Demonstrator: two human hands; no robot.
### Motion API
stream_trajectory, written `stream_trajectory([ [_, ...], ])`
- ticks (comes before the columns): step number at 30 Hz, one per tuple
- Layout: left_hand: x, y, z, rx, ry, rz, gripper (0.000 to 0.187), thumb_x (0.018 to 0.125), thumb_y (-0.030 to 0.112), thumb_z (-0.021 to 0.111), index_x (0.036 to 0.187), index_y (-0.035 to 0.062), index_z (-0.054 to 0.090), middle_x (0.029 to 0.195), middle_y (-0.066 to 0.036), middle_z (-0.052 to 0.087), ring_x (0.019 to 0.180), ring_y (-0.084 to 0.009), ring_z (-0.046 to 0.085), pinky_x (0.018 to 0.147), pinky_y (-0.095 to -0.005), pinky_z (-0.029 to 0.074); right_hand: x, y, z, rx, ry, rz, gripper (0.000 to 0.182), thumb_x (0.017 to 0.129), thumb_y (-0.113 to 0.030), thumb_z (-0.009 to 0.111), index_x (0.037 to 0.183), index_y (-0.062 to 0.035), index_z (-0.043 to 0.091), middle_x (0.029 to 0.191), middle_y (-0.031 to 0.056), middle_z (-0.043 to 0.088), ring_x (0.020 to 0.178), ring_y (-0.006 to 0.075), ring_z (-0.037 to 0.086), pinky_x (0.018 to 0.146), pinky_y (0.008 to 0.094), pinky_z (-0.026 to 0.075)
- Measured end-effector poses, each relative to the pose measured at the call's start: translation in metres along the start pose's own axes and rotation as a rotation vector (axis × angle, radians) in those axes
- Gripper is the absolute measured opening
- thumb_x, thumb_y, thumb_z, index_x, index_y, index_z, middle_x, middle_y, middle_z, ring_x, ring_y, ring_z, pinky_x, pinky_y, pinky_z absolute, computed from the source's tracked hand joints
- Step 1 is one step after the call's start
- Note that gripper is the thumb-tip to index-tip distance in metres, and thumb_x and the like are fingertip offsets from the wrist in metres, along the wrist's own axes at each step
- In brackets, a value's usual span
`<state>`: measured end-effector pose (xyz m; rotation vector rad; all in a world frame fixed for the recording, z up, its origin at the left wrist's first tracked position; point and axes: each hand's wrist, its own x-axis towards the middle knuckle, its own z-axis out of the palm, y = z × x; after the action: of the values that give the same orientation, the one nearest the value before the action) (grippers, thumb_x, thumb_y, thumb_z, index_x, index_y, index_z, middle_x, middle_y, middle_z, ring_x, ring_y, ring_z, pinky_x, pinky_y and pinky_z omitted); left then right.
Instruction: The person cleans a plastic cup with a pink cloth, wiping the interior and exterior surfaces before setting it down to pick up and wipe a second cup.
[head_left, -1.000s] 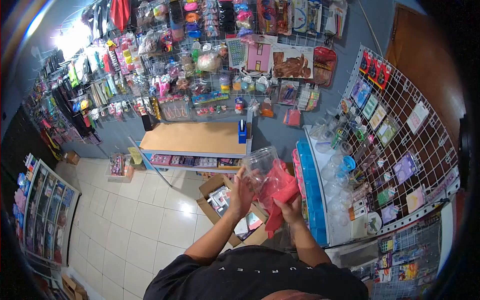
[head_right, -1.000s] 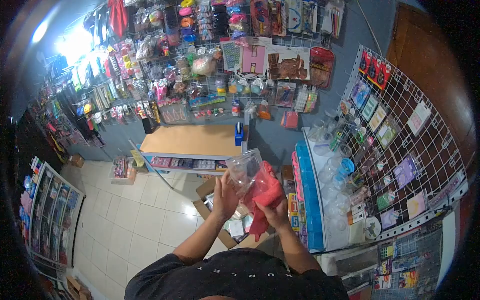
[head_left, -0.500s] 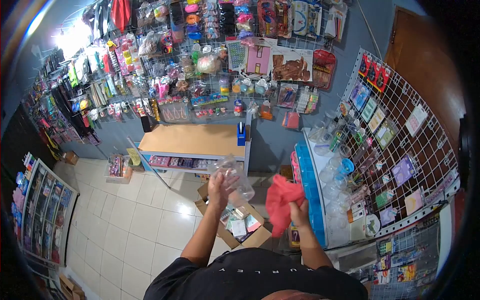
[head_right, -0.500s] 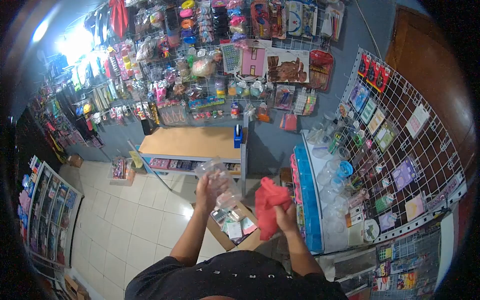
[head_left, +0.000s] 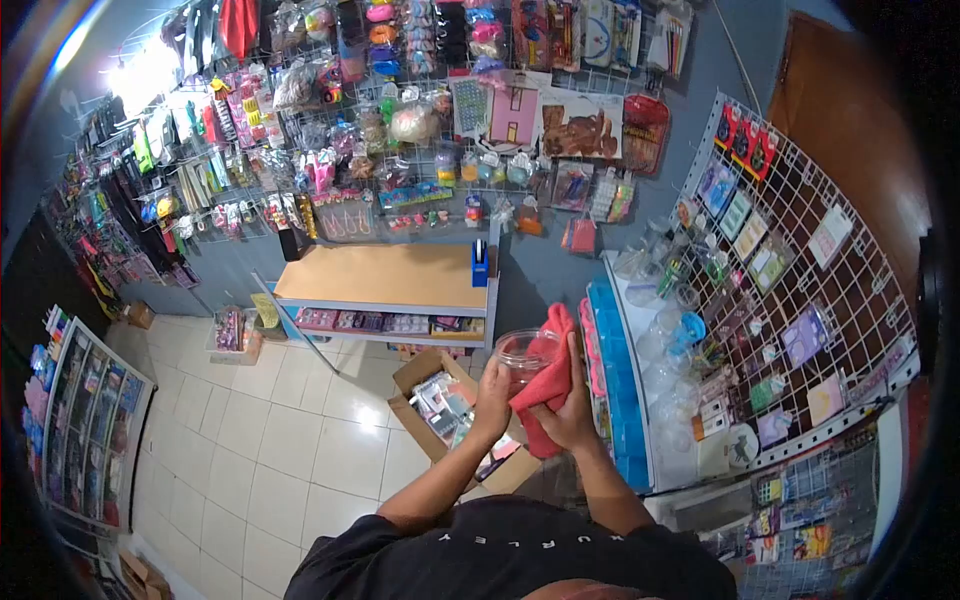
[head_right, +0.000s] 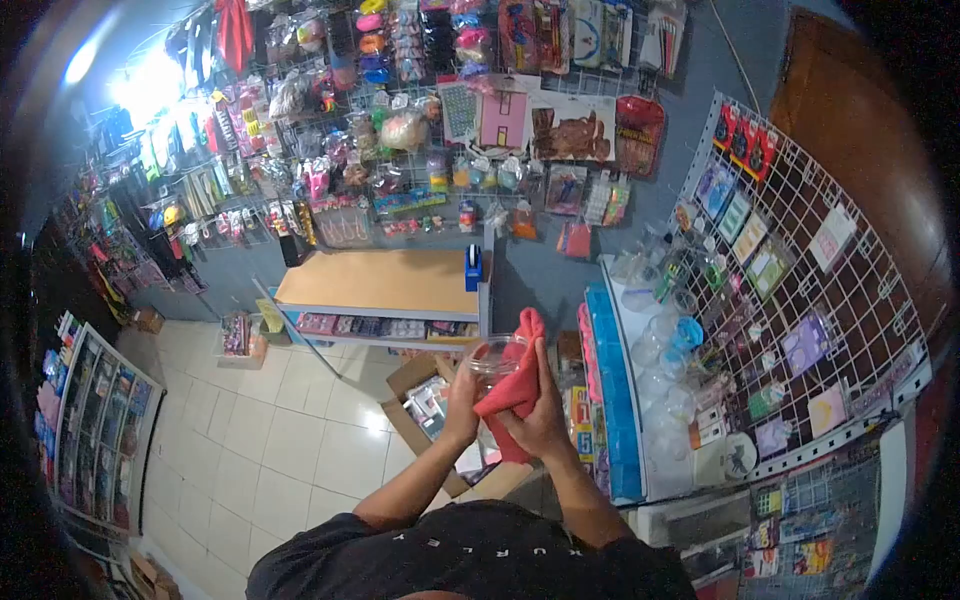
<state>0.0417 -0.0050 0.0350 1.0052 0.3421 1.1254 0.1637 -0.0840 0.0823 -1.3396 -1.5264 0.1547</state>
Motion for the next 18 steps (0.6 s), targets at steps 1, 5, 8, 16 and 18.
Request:
stream_trajectory([
  [1, 0.006, 0.004, 0.002, 0.034, 0.001, 0.021, 0.057, 0.103, 0.037, 0.048, 0.147, 0.0039, 0.033, 0.135, -0.009, 0.051, 0.120, -0.0178, 0.053, 0.097, -0.0326, 0.049, 0.003, 0.003, 0.000, 0.057, 0.005, 0.000, 0.103, 0.079, -0.029, 0.080, 0.154, -0.0008, 0.015, 0.155, 0.0248, 0.027, 0.141, 0.0348, 0.036, 0.113, 0.0415, 0.032],
  [5, -0.001, 0.006, 0.003, 0.151, 0.034, 0.020, 0.057, 0.103, 0.036, 0.048, 0.147, 0.0039, 0.033, 0.136, -0.009, 0.050, 0.113, -0.0170, 0.058, 0.093, -0.0328, 0.050, 0.003, -0.002, 0.003, 0.148, 0.117, 0.039, 0.076, 0.086, -0.028, 0.073, 0.146, 0.0000, 0.037, 0.148, 0.0248, 0.041, 0.135, 0.0337, 0.045, 0.109, 0.0405, 0.036],
  [8, -0.003, 0.014, 0.005, 0.200, 0.048, -0.019, 0.061, 0.103, 0.046, 0.042, 0.147, 0.0058, 0.035, 0.138, -0.012, 0.049, 0.109, -0.0180, 0.059, 0.089, -0.0348, 0.050, -0.013, 0.029, 0.009, 0.285, 0.123, 0.144, 0.044, 0.092, -0.025, 0.066, 0.127, -0.0005, 0.058, 0.131, 0.0218, 0.059, 0.122, 0.0316, 0.058, 0.101, 0.0384, 0.043],
  [16, 0.009, 0.015, -0.003, -0.019, 0.244, -0.043, 0.068, 0.099, 0.062, 0.037, 0.147, 0.0139, 0.034, 0.131, -0.014, 0.054, 0.100, -0.0257, 0.063, 0.083, -0.0415, 0.053, -0.027, 0.029, 0.015, 0.292, 0.028, 0.270, 0.048, 0.092, -0.017, 0.062, 0.136, -0.0033, 0.052, 0.128, 0.0194, 0.061, 0.121, 0.0306, 0.058, 0.100, 0.0384, 0.043],
  [18, 0.012, 0.012, -0.007, -0.016, 0.258, -0.013, 0.066, 0.099, 0.060, 0.039, 0.146, 0.0130, 0.035, 0.130, -0.015, 0.055, 0.099, -0.0255, 0.062, 0.082, -0.0402, 0.055, -0.022, 0.009, 0.018, 0.173, -0.027, 0.104, 0.078, 0.084, -0.024, 0.073, 0.150, -0.0081, 0.034, 0.144, 0.0280, 0.039, 0.132, 0.0431, 0.043, 0.106, 0.0475, 0.038],
])
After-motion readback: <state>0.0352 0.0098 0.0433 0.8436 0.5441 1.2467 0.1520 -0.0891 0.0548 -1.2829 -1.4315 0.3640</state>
